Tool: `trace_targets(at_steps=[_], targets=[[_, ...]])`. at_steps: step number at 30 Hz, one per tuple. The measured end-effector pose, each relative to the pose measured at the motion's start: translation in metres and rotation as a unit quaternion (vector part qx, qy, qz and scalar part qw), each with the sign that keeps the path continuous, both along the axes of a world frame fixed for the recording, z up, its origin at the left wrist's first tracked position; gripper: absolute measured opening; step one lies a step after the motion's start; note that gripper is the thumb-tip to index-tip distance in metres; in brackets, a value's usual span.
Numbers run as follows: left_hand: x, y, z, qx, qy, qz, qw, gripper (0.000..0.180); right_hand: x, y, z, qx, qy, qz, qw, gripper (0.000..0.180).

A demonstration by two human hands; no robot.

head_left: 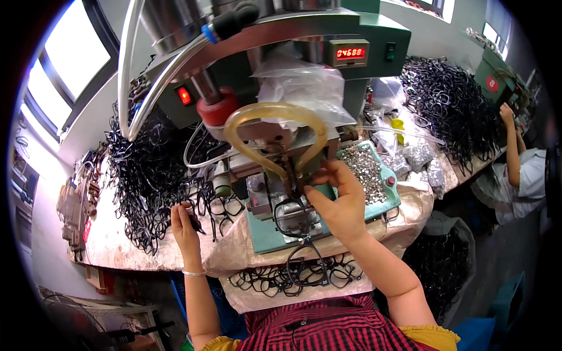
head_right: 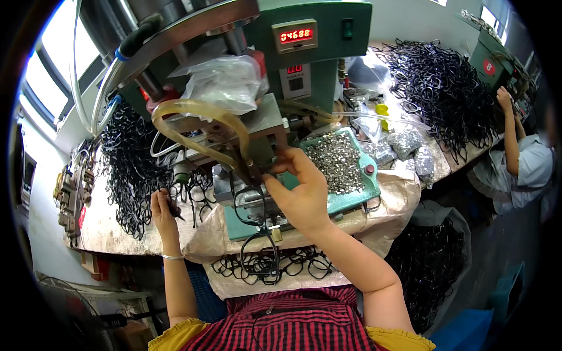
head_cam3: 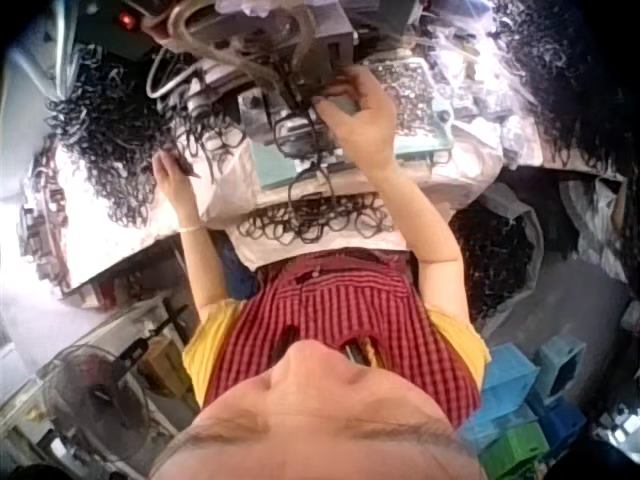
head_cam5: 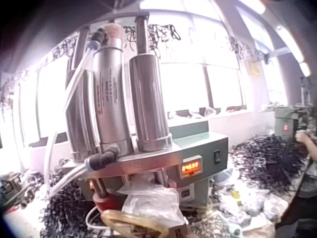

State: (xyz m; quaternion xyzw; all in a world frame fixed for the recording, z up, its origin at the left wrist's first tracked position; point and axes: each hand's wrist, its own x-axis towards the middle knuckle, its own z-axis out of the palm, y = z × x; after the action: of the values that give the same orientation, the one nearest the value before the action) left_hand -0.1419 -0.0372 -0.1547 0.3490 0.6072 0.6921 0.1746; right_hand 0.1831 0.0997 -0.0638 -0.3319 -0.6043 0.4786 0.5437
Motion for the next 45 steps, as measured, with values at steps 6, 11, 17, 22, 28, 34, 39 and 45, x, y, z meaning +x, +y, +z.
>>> trace_targets(at_steps=[6, 11, 17, 22, 28, 34, 39, 45], targets=[[0.095, 0.009, 0.084, 0.117, -0.154, -0.024, 0.981, 0.019, -0.003, -0.008, 0.016, -0.055, 0.084, 0.1, 0.99, 0.058], [0.169, -0.015, 0.119, 0.031, -0.386, -0.398, 0.831, 0.028, 0.014, -0.021, 0.026, -0.055, 0.013, 0.133, 0.99, 0.051], [0.214, 0.025, 0.107, -0.13, -0.535, -0.445, 0.706, 0.03, 0.074, 0.042, -0.049, 0.179, -0.469, -0.204, 0.841, 0.024], [0.217, 0.029, 0.105, -0.118, -0.532, -0.427, 0.722, 0.03, 0.086, 0.056, -0.081, 0.211, -0.401, -0.207, 0.867, 0.012], [0.202, 0.027, 0.097, -0.133, -0.464, -0.466, 0.742, 0.034, 0.021, 0.08, -0.063, 0.262, -0.486, -0.172, 0.816, 0.015], [0.152, -0.059, 0.052, -0.15, -0.162, -0.244, 0.944, 0.017, 0.067, 0.058, -0.078, 0.241, -0.417, -0.213, 0.85, 0.013], [0.065, -0.095, 0.048, -0.134, 0.041, 0.126, 0.982, 0.006, 0.096, 0.05, -0.101, -0.058, 0.062, -0.196, 0.977, 0.008], [-0.034, -0.043, 0.052, -0.285, 0.672, 0.119, 0.673, 0.02, 0.058, 0.077, -0.087, -0.035, 0.069, -0.12, 0.99, 0.009]])
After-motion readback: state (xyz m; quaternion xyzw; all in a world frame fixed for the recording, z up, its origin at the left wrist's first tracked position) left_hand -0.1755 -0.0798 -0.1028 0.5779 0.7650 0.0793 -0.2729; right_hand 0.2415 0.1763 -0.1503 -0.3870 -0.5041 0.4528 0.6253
